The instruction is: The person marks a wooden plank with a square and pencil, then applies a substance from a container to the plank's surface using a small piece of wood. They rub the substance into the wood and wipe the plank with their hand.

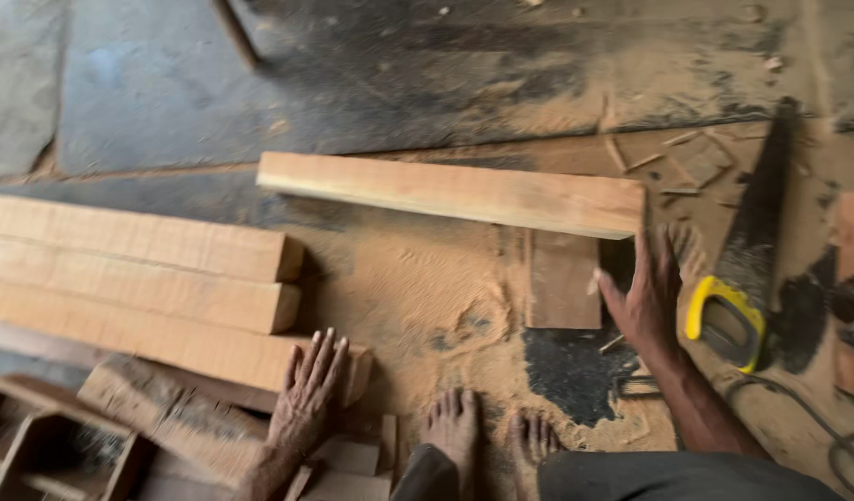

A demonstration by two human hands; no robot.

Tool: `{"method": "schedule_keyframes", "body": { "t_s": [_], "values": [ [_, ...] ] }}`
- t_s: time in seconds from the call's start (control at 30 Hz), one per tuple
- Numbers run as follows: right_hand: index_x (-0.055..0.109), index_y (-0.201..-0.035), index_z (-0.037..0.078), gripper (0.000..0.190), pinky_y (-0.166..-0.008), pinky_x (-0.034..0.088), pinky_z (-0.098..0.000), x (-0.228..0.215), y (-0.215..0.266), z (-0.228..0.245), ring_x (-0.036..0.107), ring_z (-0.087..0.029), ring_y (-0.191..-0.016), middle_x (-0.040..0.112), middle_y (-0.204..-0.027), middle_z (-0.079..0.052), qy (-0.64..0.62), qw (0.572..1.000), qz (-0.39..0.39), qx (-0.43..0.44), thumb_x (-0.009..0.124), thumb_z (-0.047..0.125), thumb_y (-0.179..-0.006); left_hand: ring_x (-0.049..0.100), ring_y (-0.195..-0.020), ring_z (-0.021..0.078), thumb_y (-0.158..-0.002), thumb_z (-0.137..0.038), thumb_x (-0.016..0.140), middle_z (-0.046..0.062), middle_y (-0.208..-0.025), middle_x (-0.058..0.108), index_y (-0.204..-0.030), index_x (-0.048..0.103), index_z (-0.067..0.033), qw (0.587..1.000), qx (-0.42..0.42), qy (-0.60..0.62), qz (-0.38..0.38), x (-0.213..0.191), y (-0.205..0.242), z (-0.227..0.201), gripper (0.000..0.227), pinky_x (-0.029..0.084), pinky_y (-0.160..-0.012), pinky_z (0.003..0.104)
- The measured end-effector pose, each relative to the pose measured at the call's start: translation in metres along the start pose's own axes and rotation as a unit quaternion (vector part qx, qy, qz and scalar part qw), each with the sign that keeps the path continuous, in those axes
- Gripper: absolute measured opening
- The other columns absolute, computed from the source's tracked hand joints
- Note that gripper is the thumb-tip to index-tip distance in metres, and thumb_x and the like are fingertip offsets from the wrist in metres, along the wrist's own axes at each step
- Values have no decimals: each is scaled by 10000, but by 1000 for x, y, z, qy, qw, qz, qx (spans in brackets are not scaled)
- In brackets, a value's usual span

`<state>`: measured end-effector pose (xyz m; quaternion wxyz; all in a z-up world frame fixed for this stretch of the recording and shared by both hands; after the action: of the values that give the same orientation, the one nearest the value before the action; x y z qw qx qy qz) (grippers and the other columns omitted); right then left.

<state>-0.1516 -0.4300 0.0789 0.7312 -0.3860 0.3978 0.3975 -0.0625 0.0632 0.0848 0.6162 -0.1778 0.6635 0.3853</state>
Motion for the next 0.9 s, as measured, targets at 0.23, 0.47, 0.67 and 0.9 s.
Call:
{"method": "schedule_keyframes", "body": {
  "t_s": [0.23,0.47,0.67,0.9],
  "values": [
    [287,-1621,46,921,-1222,366,-536,54,2,-35,332,-410,-1522,279,-1667,-277,-160,979,67,107,711,446,-908,11,-1595,315,-772,-870,596,201,-1743,-2,-1662,35,-77,986,21,-56,157,-20,-55,18,1318,-12,-1264,577],
    [288,-1581,69,867,-1156,344,-559,67,9,12,290,-433,-1499,252,-1648,-268,-72,976,203,43,716,438,-923,49,-1574,340,-725,-846,699,210,-1734,47,-1631,54,-41,998,3,-4,68,-19,-125,37,1372,42,-1256,609],
    [369,-1570,35,789,-1169,400,-502,25,72,-52,405,-403,-1463,368,-1604,-269,-111,973,165,120,671,415,-948,269,-1532,303,-624,-769,738,172,-1651,249,-1649,146,-75,994,105,36,5,-4,-111,42,1372,128,-1279,539],
    [521,-1449,31,566,-1151,460,-457,3,75,-66,545,-346,-1368,561,-1453,-226,-136,973,88,161,670,298,-973,293,-1498,377,-687,-707,716,260,-1596,324,-1552,220,-23,987,48,65,-137,-16,-103,31,1209,174,-1224,576]
  ]
}}
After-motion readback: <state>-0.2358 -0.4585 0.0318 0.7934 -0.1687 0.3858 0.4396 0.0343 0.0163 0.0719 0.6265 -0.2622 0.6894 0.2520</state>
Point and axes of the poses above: each hand's wrist, its own y-axis away from the middle knuckle, its own x-axis out of the palm, z = x × y, the point moved 9 cm from there along -y, towards the middle knuckle
